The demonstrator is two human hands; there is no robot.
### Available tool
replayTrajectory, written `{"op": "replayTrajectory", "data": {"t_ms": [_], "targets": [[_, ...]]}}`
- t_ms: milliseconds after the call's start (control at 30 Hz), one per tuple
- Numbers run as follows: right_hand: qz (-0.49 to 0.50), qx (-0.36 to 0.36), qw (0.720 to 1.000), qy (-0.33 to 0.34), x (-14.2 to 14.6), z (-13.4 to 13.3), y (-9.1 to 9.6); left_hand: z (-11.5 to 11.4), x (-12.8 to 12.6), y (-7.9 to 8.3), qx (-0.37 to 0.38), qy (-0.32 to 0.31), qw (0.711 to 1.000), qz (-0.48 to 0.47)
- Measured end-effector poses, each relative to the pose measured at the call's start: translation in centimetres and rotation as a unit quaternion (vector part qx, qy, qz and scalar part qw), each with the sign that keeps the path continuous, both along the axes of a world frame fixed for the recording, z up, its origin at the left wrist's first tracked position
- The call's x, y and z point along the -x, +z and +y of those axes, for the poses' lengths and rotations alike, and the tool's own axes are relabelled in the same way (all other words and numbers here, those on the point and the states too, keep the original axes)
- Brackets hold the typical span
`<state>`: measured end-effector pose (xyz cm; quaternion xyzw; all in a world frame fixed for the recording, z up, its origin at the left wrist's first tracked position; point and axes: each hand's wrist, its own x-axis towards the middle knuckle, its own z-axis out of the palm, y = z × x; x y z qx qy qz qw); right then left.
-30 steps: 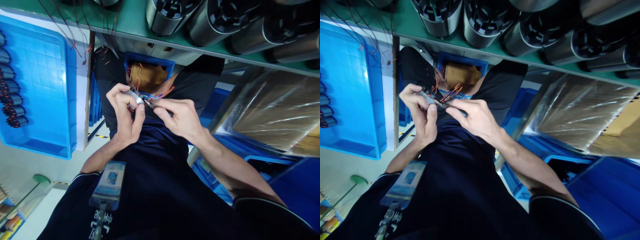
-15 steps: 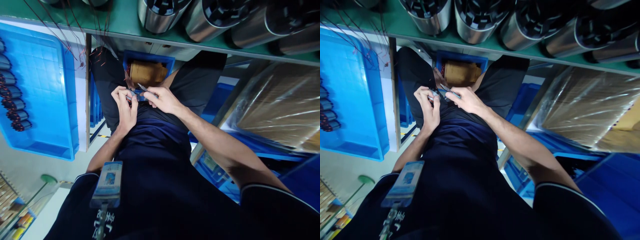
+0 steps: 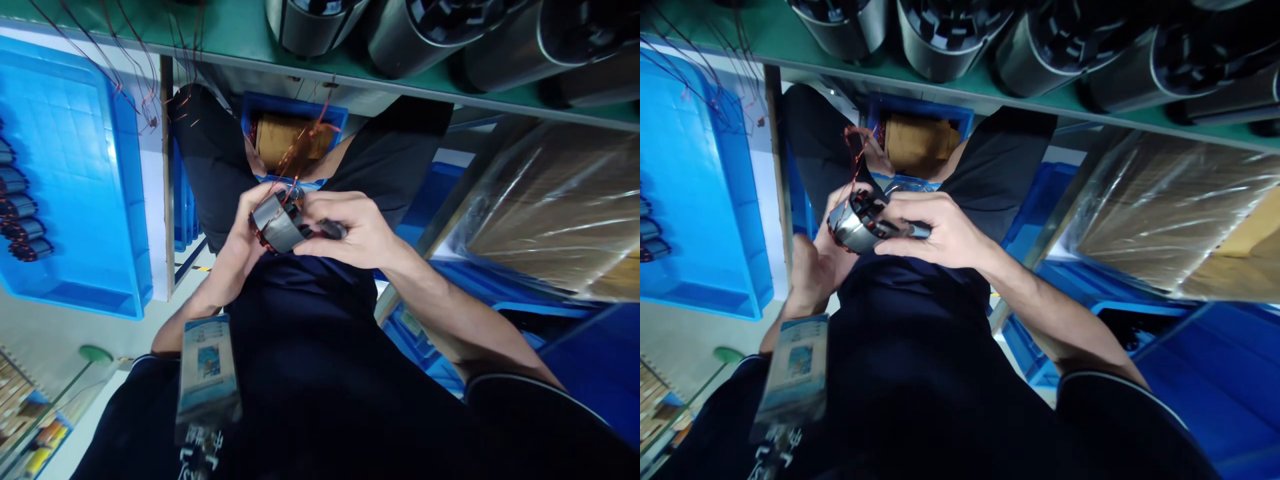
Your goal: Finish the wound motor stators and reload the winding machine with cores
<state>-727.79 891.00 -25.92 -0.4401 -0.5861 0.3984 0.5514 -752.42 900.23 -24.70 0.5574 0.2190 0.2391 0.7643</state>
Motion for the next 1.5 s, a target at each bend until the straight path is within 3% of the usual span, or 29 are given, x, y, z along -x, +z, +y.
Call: {"op": "replayTrajectory", "data": {"t_ms": [100,267,500,733,900,1167,1300,1500], "targets": [[-0.054,-0.018,0.998,-0.003,-0.1,-0.7,1.0,-0.6,0.1,2.1,0.163,-0.027,0.986,0.012],[-0.138,0.018,0.988,-0.068,0.2,-2.4,3.0,-0.3,-1.1,3.0,0.230,0.007,0.973,0.000],[-0.221,0.068,0.965,-0.124,0.8,-5.1,4.8,-0.7,-1.3,1.6,0.132,0.017,0.988,-0.079],[-0.241,0.062,0.958,-0.140,1.4,-5.5,4.9,-0.5,-0.4,-0.1,0.013,0.035,0.999,-0.007],[-0.233,0.057,0.961,-0.137,1.7,-5.4,5.6,-0.7,-0.6,0.7,-0.002,0.014,1.000,-0.010],[-0.183,0.089,0.969,-0.139,1.5,-4.7,4.9,-1.6,-1.7,0.2,-0.025,0.054,0.998,-0.021],[-0.192,0.094,0.967,-0.141,1.5,-4.6,4.8,-1.8,-2.1,1.7,0.023,0.093,0.995,-0.022],[-0.232,0.047,0.959,-0.154,1.6,-4.9,4.6,-2.0,-1.9,2.9,0.011,0.098,0.995,-0.009]]}}
